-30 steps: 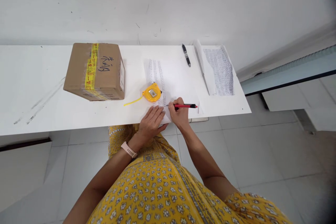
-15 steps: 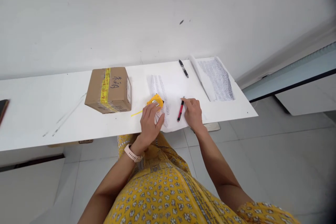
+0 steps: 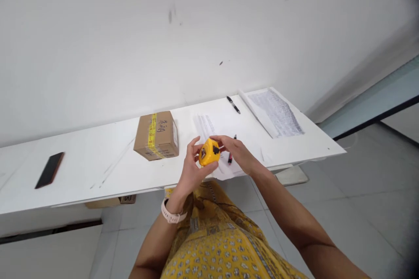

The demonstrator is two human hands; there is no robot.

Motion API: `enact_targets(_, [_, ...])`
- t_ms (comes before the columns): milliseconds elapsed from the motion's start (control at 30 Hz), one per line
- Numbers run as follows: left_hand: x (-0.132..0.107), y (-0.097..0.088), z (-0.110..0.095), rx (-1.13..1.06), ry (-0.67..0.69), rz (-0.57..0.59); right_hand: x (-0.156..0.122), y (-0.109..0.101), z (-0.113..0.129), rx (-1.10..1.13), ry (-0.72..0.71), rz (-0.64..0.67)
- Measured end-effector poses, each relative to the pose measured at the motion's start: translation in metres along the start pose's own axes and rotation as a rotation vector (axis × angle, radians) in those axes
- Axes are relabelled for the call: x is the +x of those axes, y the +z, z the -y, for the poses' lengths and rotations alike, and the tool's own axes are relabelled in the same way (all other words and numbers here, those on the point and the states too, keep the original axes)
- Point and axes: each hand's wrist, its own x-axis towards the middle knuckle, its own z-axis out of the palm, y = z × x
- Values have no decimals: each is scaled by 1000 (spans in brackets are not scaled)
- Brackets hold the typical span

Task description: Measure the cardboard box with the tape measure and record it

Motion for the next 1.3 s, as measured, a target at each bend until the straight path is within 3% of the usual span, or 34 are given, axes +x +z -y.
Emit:
enact_targets(200, [-56, -43, -24, -85, -106, -154, 15, 58, 39, 204, 65, 340])
enact_targets(300, [-79, -70, -31, -95, -142, -199, 40, 76, 55, 195, 32, 422])
enact_targets(433, [-97, -103, -38, -277, -268, -114, 108, 92, 77, 77, -35, 380])
enact_targets(500, [-99, -113, -41, -371, -323, -110, 147, 101, 82, 10, -32, 269])
enact_targets(600, [-91, -116, -43, -462, -342, -213, 193, 121, 77, -107, 45, 152])
enact_targets(700, [-78, -111, -44, -519, -353, -299, 214, 141, 65, -151, 99, 150])
enact_targets(900, [-71, -103, -44, -561, -385, -345, 213, 166, 45, -103, 139, 174])
enact_targets(1067, [-84, -98, -44, -566, -418, -364, 201, 162, 41, -6, 117, 251])
enact_targets(1167, [-86, -97, -44, -559, -423, -371, 169, 145, 35, 54, 75, 251])
enact_targets(1300, [-83, -96, -46, -556, -429, -383, 105, 119, 20, 241, -94, 238])
